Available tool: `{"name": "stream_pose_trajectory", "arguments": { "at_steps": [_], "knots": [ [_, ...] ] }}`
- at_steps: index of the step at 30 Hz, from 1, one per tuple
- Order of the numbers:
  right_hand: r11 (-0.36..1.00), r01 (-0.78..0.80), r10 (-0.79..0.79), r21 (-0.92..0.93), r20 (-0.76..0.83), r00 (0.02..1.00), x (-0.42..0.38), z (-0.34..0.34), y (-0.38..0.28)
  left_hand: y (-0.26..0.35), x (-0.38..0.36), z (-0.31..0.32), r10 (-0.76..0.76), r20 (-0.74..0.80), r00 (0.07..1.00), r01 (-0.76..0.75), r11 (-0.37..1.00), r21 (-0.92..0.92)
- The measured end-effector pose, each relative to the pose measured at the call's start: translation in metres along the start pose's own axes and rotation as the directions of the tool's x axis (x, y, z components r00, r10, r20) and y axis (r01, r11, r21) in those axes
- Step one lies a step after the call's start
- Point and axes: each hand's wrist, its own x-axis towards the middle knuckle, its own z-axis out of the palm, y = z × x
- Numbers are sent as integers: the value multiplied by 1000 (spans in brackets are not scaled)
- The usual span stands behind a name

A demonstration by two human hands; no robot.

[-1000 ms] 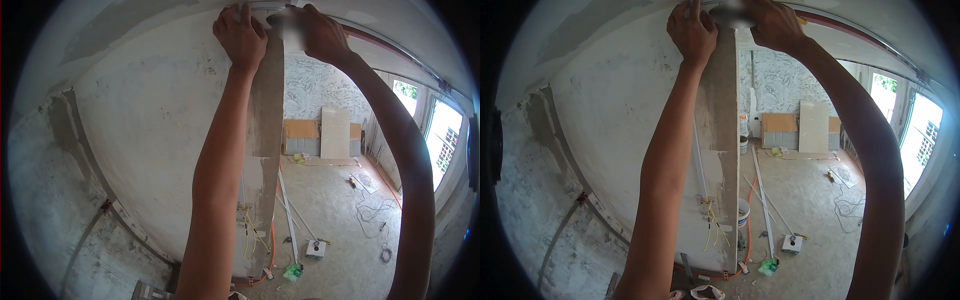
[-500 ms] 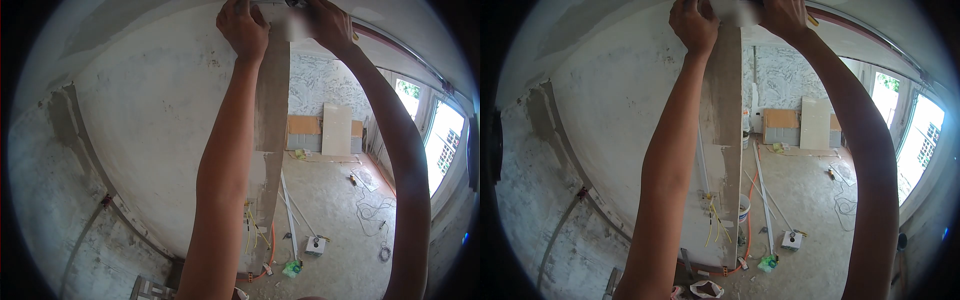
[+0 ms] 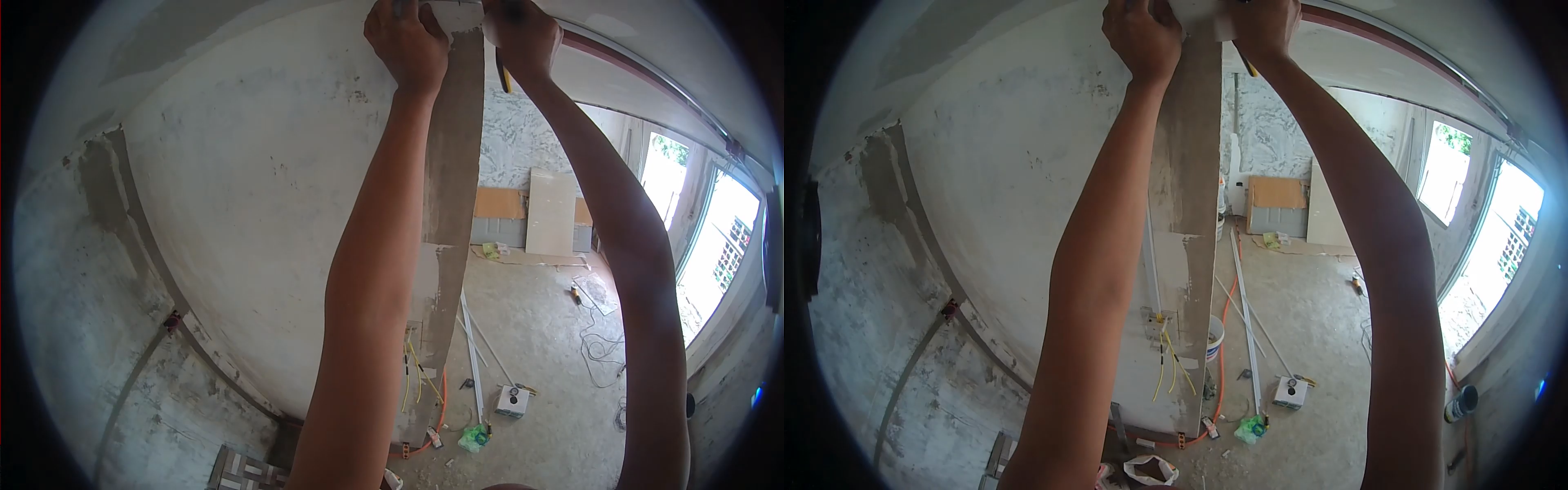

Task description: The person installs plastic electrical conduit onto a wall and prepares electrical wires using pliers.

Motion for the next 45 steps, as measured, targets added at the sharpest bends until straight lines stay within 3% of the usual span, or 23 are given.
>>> {"name": "stream_pose_trajectory", "arguments": {
  "at_steps": [1, 4, 7, 10, 16, 19, 22, 25, 28, 40, 43, 45],
  "knots": [
    [996, -75, 74, 39, 20, 997, -1, 1, -1, 0, -1, 0, -4, 0, 1000, 4, 1000, 4],
    [981, -93, 96, 170, -7, 995, -3, 3, -6, -1, -1, 1, -8, 16, 1000, 7, 1000, 13],
    [962, -192, 197, 193, -3, 980, -3, 7, -6, -1, -2, 1, -24, 28, 999, 23, 999, 44],
    [939, -210, 235, 271, -60, 970, -2, 14, -3, 0, -1, 1, -24, 54, 998, 21, 998, 58],
    [935, -246, 260, 255, -24, 965, -1, 8, -7, -3, -2, 3, 15, 25, 1000, -16, 997, 69],
    [878, -303, 324, 371, 6, 946, -2, 4, -16, -1, -1, 0, 16, 48, 999, -20, 998, 66],
    [914, -351, 340, 201, 89, 936, 3, -1, -15, -3, -3, 3, 66, 34, 997, -70, 992, 109],
    [976, -219, 217, 17, 83, 973, 13, 7, 15, -3, -2, 3, 76, 28, 997, -79, 993, 85],
    [968, -197, 205, 156, -36, 978, 11, 13, 16, 0, -2, -1, 58, 53, 997, -62, 995, 76],
    [974, -165, 166, 156, 6, 986, 10, 11, 22, -5, -1, 0, 140, 136, 981, -150, 987, 64],
    [958, -190, 194, 216, 5, 981, 9, 12, 22, 3, -3, 0, -90, -56, 994, 97, 986, 136],
    [953, -202, 204, 227, 16, 979, 8, 11, 21, 3, -4, 5, -118, -141, 983, 123, 992, 25]
  ]
}}
